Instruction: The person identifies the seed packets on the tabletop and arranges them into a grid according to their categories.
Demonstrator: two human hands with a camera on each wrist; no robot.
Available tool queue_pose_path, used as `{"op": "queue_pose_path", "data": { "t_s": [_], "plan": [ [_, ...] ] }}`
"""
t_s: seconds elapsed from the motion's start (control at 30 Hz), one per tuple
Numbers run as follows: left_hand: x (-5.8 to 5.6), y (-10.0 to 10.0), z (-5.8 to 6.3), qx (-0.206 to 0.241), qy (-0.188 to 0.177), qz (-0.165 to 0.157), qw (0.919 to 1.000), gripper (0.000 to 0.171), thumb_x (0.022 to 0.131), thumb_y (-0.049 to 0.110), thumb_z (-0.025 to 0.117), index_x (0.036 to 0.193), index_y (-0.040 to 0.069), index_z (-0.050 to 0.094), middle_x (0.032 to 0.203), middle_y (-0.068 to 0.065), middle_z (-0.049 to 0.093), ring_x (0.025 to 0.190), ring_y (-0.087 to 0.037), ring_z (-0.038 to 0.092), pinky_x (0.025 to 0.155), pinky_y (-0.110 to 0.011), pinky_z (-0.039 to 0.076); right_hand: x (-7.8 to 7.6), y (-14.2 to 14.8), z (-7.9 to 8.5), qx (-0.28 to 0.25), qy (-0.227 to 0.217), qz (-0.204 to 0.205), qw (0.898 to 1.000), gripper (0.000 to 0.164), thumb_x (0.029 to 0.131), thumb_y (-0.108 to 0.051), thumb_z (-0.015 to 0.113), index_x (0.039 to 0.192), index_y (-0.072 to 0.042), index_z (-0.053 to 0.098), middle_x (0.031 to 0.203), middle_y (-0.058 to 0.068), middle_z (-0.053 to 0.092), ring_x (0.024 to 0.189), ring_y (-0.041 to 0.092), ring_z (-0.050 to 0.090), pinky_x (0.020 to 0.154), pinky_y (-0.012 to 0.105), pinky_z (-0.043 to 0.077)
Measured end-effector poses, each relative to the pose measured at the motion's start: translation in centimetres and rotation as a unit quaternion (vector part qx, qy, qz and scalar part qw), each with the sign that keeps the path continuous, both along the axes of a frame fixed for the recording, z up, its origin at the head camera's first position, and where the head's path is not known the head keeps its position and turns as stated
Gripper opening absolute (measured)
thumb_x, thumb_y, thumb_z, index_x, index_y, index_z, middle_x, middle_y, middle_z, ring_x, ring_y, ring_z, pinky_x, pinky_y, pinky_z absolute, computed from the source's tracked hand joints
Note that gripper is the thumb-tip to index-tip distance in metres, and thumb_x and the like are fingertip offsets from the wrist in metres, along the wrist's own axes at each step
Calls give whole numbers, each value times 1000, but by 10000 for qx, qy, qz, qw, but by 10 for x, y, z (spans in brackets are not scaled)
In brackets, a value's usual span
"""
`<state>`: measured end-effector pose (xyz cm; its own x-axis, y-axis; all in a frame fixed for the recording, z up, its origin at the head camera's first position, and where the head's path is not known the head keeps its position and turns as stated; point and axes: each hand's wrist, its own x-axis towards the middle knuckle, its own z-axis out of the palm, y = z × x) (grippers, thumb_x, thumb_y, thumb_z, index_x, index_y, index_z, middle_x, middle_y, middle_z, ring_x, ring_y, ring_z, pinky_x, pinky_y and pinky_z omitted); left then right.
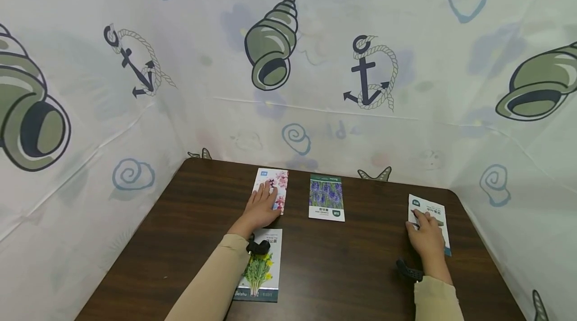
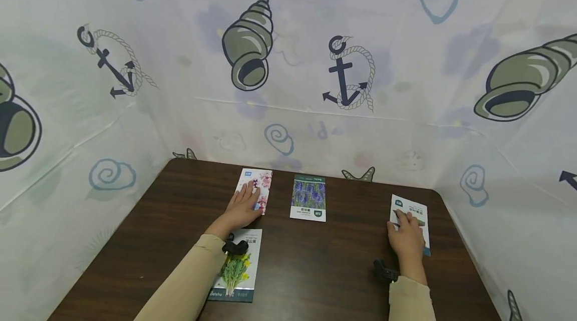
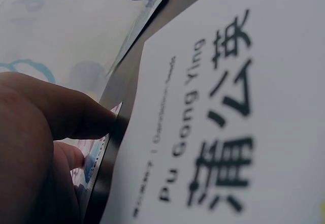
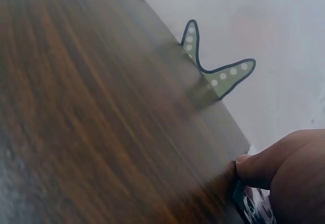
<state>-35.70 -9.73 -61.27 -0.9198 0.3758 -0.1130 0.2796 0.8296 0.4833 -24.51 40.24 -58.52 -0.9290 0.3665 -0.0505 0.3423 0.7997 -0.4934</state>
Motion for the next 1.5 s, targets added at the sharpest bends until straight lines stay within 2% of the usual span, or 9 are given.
{"op": "queue_pose_path", "data": {
  "t_s": [0.27, 0.43, 0.63, 0.77, 0.87, 1.07, 1.17, 1.3, 1.5],
  "plan": [
    [-2, 1, 0, 102, 53, -26, 9999, 83, 110, 47, 52, 176, 13, 16, 184, -13, -11, 172, -34, -14, 138, -57, -6, 0, -2, 2, -25, -45, 61, 10000, 61, 113, -26, 44, 168, -4, 33, 170, 39, 20, 150, 67, 29, 114, 83, 33],
    [-2, 2, -1, -53, 76, 18, 10000, 82, 110, 48, 50, 176, 14, 15, 184, -12, -12, 172, -33, -14, 139, -56, -6, 1, -5, 2, 15, -91, 282, 9996, 58, 113, -19, 38, 169, -6, 33, 166, 38, 24, 148, 67, 30, 111, 83, 33],
    [-1, 2, -3, -122, 54, 20, 9999, 82, 110, 49, 50, 176, 14, 15, 184, -12, -12, 172, -33, -13, 139, -56, -5, 4, -8, -4, 155, -240, 260, 9993, 60, 114, -27, 40, 170, -9, 33, 167, 35, 25, 148, 62, 26, 107, 82, 30],
    [1, 2, -2, -3, 59, 4, 10000, 82, 110, 48, 50, 176, 13, 16, 184, -13, -11, 172, -34, -13, 139, -56, -6, 5, -14, -8, 252, -112, 206, 9994, 59, 114, -31, 41, 168, -8, 36, 162, 35, 29, 143, 62, 28, 104, 79, 29],
    [3, 2, 0, 86, 69, 14, 9999, 82, 110, 47, 51, 176, 12, 17, 184, -14, -11, 172, -35, -13, 139, -56, -7, 6, -20, -7, 272, -12, 194, 9994, 58, 114, -31, 43, 166, -7, 38, 158, 36, 31, 143, 63, 27, 109, 80, 25],
    [6, 1, 5, 177, 52, 45, 9998, 81, 110, 45, 53, 176, 12, 18, 184, -15, -9, 172, -35, -12, 139, -56, -6, 7, -26, -4, 102, 78, 333, 9994, 58, 112, -26, 48, 164, -1, 40, 154, 42, 29, 150, 63, 23, 125, 83, 3],
    [7, 1, 6, 194, 35, 26, 9998, 81, 111, 45, 52, 176, 11, 17, 184, -15, -9, 172, -35, -13, 139, -56, -7, 6, -27, -1, 231, 14, 524, 9984, 59, 112, -27, 51, 163, 0, 42, 153, 43, 32, 146, 65, 31, 122, 83, 16],
    [7, 1, 7, 150, 32, 42, 9999, 82, 110, 45, 52, 176, 12, 16, 184, -15, -10, 172, -35, -13, 139, -56, -8, 8, -27, 2, 460, -161, 706, 9963, 59, 112, -33, 53, 164, -5, 44, 151, 41, 37, 138, 68, 41, 107, 82, 36],
    [7, 2, 6, 174, 81, 70, 9998, 82, 110, 44, 53, 175, 10, 18, 184, -16, -8, 172, -36, -11, 139, -56, -6, 16, -31, 3, 598, -148, 770, 9951, 59, 111, -36, 56, 162, -8, 48, 149, 38, 43, 133, 66, 47, 98, 80, 42]
  ]
}}
